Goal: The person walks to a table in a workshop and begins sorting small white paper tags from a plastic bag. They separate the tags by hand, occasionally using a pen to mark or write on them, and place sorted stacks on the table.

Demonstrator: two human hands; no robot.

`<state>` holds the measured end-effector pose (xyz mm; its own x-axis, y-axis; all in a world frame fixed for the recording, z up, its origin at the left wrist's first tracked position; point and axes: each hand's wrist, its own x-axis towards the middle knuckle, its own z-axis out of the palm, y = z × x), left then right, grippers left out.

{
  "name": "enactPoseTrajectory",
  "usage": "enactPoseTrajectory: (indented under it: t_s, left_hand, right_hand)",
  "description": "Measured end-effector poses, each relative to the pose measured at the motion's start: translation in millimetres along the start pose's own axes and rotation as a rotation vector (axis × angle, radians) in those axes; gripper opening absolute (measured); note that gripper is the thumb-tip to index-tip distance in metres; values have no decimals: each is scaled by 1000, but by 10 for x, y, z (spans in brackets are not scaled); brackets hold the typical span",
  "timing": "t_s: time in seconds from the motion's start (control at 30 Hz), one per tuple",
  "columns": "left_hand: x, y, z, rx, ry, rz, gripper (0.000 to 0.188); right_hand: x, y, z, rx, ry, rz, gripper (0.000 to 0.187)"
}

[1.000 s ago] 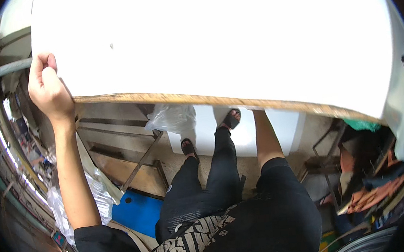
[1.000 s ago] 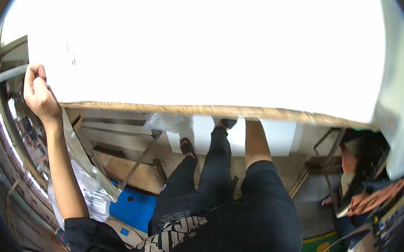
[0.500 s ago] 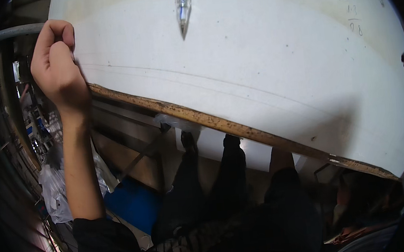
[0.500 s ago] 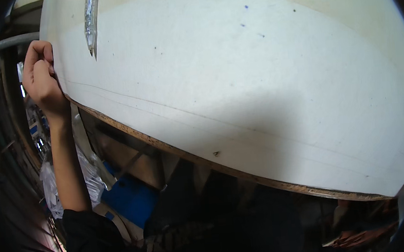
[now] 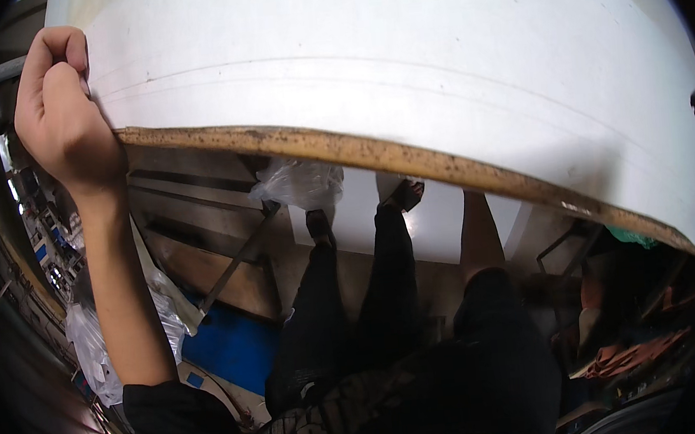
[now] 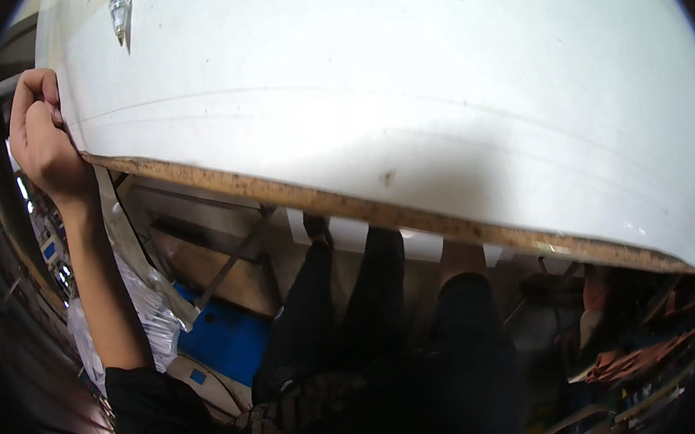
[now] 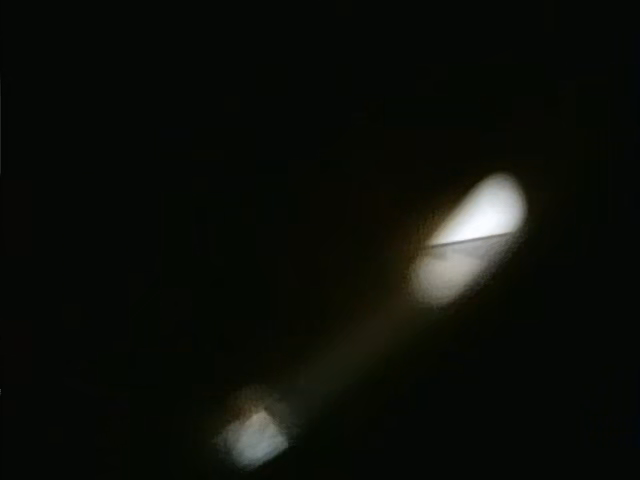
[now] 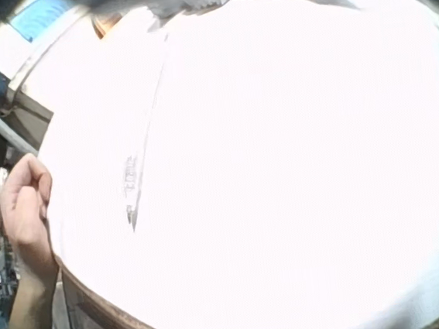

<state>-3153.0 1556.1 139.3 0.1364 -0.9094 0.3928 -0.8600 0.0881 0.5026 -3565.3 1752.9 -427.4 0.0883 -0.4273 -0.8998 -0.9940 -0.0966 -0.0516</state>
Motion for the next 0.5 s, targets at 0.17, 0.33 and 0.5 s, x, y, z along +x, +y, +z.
enactPoseTrajectory:
  t_s: [0.17,0.33,0.5]
  left_hand:
    - [93,-15,30,24,-32,23,18]
    - [27,45,38,188,42,36,20]
    - [35,52,-6,275,-9,5,16]
  right_hand:
    - [-17,296,-61,-52,-121,-88,41]
    - [-551,146,-457,31,49,-68,32]
    - [-1035,75,-903,81,39,-42,33]
